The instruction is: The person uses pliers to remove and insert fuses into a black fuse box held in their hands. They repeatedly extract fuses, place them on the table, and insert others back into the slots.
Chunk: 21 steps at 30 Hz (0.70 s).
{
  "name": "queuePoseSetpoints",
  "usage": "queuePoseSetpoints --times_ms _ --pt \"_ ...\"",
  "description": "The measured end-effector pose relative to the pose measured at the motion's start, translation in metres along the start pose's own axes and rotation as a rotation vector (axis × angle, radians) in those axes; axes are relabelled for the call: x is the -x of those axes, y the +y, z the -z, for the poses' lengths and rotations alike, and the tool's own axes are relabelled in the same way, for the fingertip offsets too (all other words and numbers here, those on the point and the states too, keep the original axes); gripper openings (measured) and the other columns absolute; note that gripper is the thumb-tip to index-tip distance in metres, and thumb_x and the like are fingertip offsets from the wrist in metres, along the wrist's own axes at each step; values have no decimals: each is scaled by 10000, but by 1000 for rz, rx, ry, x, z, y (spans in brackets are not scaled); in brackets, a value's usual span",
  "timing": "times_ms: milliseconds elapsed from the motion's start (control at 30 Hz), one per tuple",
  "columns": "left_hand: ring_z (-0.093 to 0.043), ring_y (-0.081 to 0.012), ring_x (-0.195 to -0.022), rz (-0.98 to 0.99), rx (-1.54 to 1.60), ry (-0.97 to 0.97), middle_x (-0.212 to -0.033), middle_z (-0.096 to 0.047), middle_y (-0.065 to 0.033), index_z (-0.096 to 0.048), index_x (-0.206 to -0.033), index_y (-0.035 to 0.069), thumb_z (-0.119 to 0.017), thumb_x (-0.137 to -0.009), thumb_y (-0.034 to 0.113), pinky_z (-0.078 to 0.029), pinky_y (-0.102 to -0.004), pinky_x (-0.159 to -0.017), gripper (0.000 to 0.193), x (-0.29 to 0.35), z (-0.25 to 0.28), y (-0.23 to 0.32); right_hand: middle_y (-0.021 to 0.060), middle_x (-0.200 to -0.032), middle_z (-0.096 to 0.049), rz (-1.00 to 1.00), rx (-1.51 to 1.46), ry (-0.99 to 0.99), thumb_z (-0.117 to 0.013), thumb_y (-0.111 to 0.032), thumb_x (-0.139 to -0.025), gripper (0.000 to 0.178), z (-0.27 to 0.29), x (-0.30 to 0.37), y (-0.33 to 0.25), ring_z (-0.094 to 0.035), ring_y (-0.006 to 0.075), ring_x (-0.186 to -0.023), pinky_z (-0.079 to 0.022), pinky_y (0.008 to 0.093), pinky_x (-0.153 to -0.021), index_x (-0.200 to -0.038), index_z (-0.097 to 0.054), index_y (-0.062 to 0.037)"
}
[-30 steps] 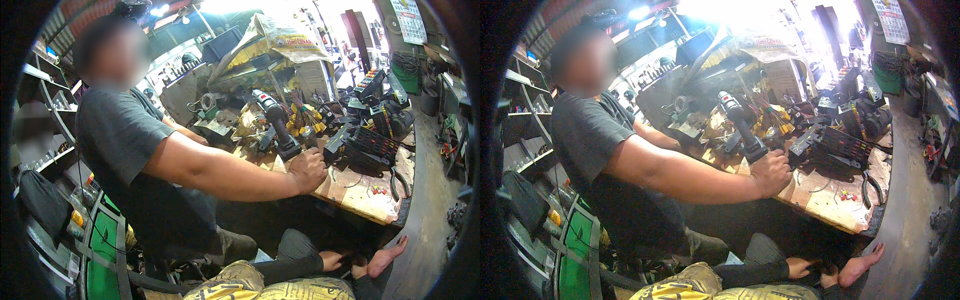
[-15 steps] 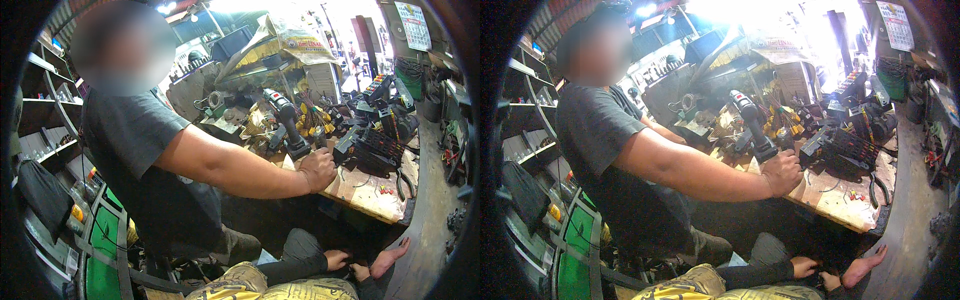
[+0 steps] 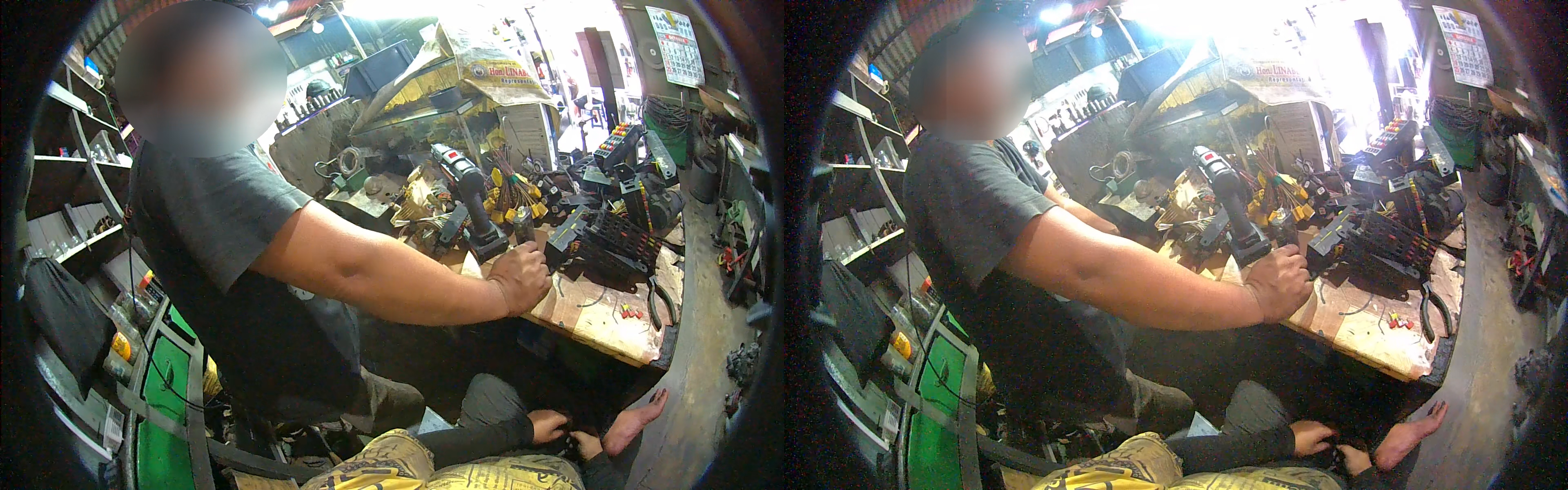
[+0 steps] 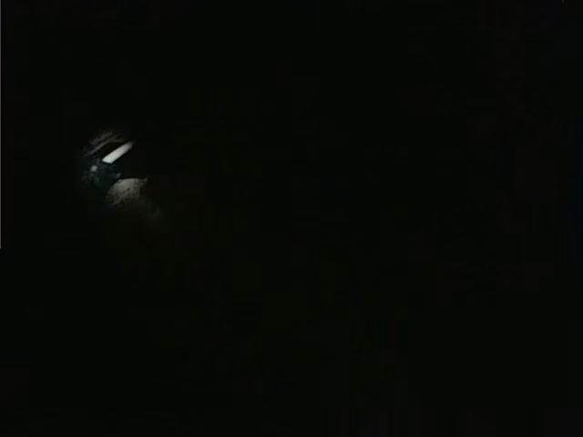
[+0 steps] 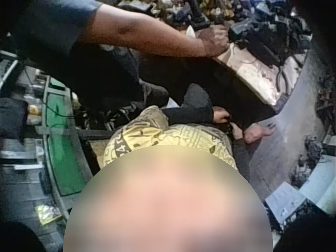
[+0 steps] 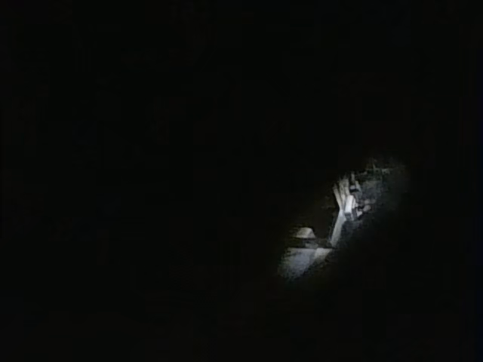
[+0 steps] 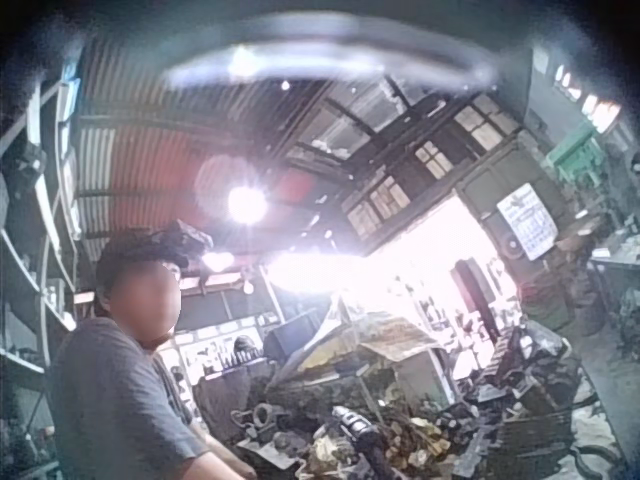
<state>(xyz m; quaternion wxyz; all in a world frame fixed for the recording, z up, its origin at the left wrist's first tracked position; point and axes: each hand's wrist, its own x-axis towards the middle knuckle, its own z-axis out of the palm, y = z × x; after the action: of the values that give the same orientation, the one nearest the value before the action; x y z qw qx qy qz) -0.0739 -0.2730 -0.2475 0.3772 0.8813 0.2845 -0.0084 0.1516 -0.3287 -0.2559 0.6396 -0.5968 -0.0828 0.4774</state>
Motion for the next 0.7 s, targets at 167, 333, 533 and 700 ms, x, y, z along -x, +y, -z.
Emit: queuePoseSetpoints --times_ms 167,333,533,700 --pt "-620 -429 -1007 8 -7 -16 -1054 -663 -234 -596 -1216 39 -628 -895 212 -506 -507 -822 366 -2 1 -3 115 -1550 -366 394 -329 380 -404 -430 -1000 622 -4 -22 -15 -320 219 -1429 -219 340 -1176 -1485 -388 -42" --pt "-617 -429 -1020 28 -21 -46 -1059 -662 -239 -583 -1244 44 -631 -888 203 -505 -508 -832 393 -5 -5 -8 117 -1551 -363 -159 35 -121 -401 -425 -1001 617 -5 1 6 -321 220 -1428 -220 344 -1176 -1485 -386 -42" --pt "-615 -433 -1021 42 -35 -40 -1059 -662 -236 -575 -1266 62 -625 -893 205 -504 -510 -843 403 -9 -10 -13 119 -1552 -360 -521 417 -587 -397 -419 -1003 612 -9 12 12 -323 221 -1426 -221 348 -1177 -1485 -384 -42" --pt "-617 -432 -1017 77 10 -55 -1067 -655 -246 -558 -1297 67 -630 -889 227 -502 -511 -844 444 -6 -7 -9 122 -1552 -357 -471 405 -564 -394 -414 -1005 608 -7 7 10 -324 221 -1425 -222 352 -1177 -1485 -382 -42"
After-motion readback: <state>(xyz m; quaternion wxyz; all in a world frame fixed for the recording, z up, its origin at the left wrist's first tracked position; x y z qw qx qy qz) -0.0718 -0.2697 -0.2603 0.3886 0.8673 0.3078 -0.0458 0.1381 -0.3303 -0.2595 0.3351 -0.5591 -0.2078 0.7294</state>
